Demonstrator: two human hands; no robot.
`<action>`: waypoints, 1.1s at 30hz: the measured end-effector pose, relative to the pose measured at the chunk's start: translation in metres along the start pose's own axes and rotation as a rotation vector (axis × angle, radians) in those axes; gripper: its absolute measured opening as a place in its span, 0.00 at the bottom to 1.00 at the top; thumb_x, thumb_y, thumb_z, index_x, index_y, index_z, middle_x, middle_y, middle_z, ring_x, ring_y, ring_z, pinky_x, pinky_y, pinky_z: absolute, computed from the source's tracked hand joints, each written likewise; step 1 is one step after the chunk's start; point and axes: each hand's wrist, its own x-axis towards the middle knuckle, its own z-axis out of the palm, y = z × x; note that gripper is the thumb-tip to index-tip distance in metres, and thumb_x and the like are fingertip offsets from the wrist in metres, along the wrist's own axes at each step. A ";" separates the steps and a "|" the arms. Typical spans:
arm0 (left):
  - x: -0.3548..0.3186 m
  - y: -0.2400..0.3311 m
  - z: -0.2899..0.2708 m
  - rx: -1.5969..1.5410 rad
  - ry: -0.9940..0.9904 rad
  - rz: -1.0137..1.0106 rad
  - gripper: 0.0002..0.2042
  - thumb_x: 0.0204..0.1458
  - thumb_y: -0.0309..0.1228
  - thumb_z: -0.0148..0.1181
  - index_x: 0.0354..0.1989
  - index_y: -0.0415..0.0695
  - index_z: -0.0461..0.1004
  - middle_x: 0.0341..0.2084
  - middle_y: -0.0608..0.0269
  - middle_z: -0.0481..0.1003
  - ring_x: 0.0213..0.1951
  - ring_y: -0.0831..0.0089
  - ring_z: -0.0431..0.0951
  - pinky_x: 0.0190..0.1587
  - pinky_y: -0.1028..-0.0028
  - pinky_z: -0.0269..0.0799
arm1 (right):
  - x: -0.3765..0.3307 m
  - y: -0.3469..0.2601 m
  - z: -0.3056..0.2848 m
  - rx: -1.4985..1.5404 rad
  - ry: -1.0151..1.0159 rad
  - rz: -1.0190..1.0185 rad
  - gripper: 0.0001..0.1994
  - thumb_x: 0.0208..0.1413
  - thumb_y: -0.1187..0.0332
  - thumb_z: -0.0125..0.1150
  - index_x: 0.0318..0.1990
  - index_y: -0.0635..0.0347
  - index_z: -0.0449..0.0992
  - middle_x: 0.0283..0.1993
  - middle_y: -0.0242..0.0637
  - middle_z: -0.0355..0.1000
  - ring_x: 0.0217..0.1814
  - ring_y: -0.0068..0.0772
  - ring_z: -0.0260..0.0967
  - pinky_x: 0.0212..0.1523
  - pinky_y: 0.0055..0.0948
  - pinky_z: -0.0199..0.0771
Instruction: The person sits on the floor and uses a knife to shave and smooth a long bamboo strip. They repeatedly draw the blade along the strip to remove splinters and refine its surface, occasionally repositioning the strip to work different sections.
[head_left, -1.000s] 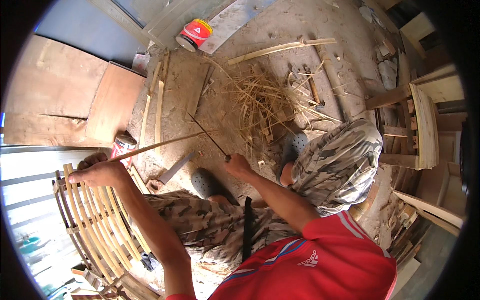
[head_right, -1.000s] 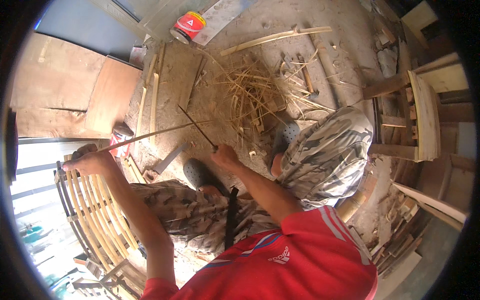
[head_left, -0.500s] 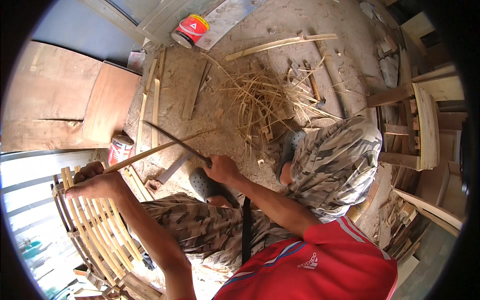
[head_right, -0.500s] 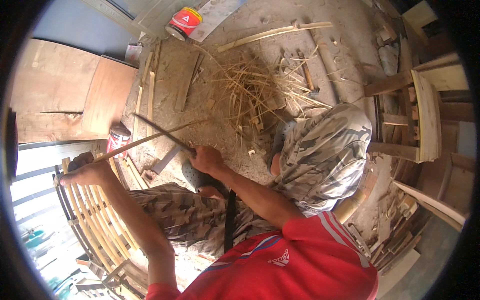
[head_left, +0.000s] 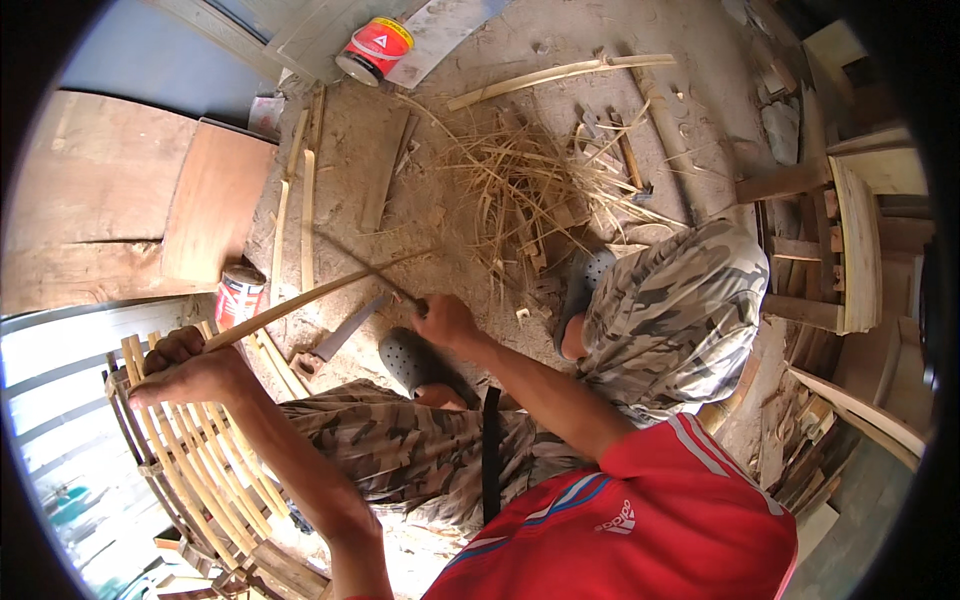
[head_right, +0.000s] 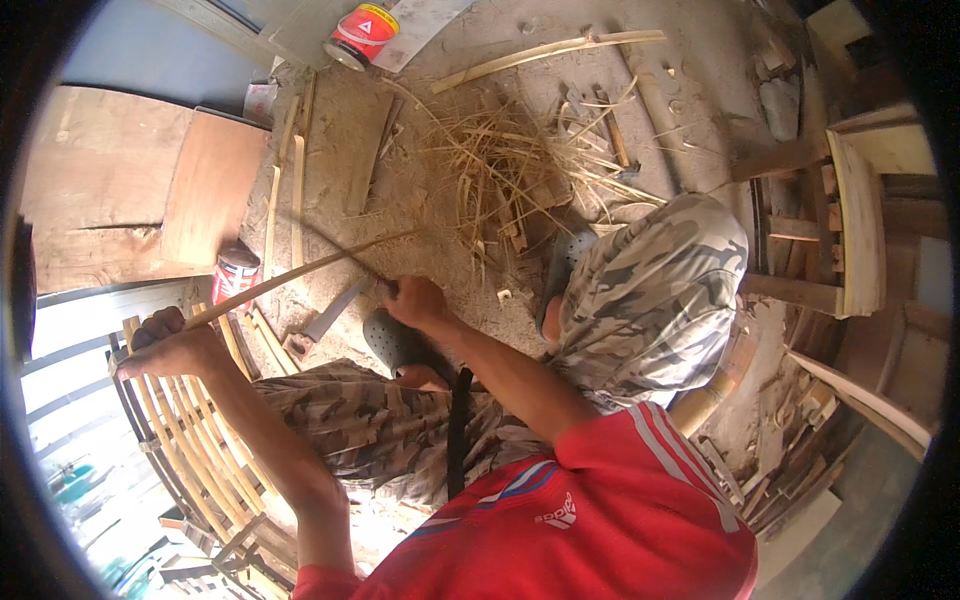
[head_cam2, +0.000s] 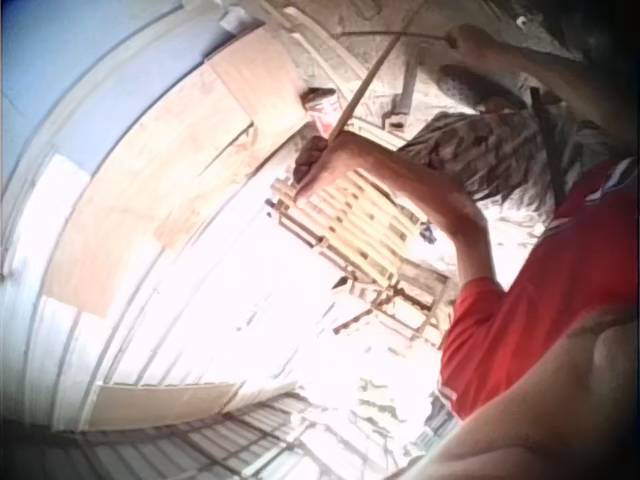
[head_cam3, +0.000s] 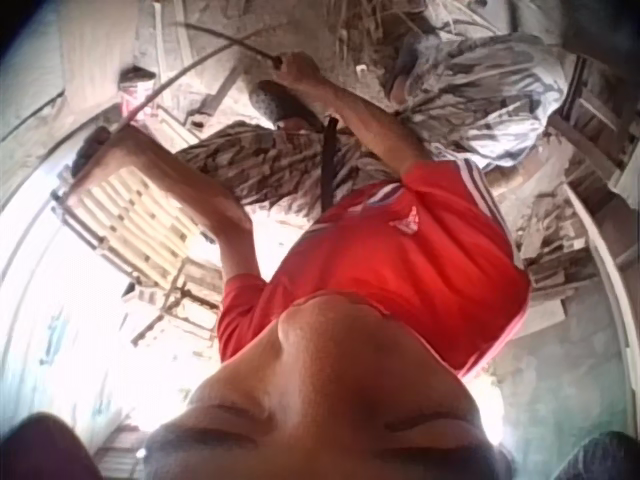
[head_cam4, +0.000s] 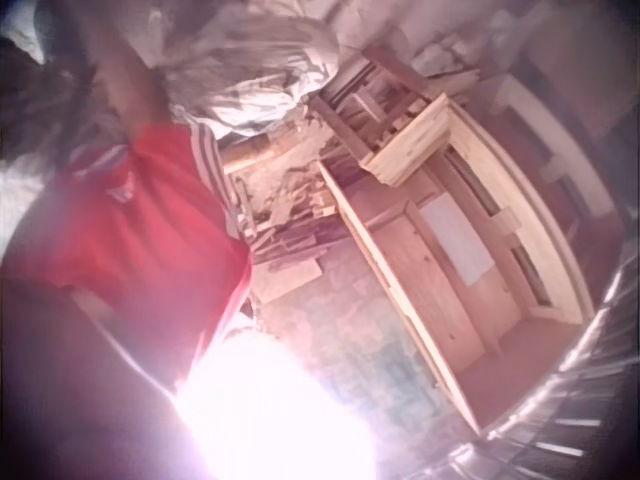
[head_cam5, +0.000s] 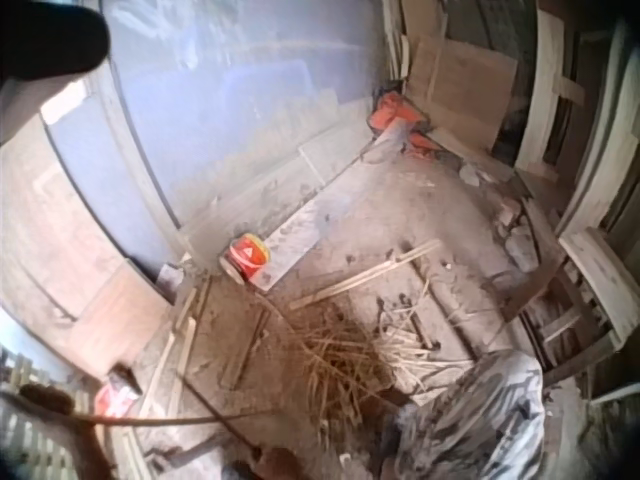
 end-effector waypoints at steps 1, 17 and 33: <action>-0.003 0.003 0.003 -0.001 0.001 0.002 0.33 0.50 0.72 0.18 0.18 0.51 0.44 0.11 0.70 0.45 0.16 0.75 0.48 0.20 0.79 0.47 | 0.003 0.017 0.001 0.003 0.004 0.083 0.14 0.49 0.59 0.58 0.29 0.62 0.78 0.27 0.52 0.75 0.31 0.54 0.74 0.34 0.45 0.73; -0.017 0.006 0.021 -0.128 -0.057 0.009 0.32 0.52 0.70 0.24 0.18 0.51 0.48 0.10 0.72 0.45 0.12 0.78 0.47 0.16 0.80 0.44 | -0.003 0.089 -0.023 0.001 -0.116 0.355 0.20 0.45 0.57 0.63 0.37 0.67 0.78 0.34 0.54 0.76 0.40 0.52 0.75 0.40 0.45 0.75; 0.002 -0.010 -0.005 -0.277 -0.325 0.059 0.36 0.49 0.72 0.37 0.34 0.45 0.64 0.20 0.63 0.63 0.15 0.77 0.60 0.19 0.79 0.59 | -0.027 0.107 -0.027 0.026 -0.281 0.632 0.13 0.50 0.64 0.57 0.32 0.69 0.76 0.32 0.51 0.73 0.33 0.48 0.73 0.34 0.46 0.72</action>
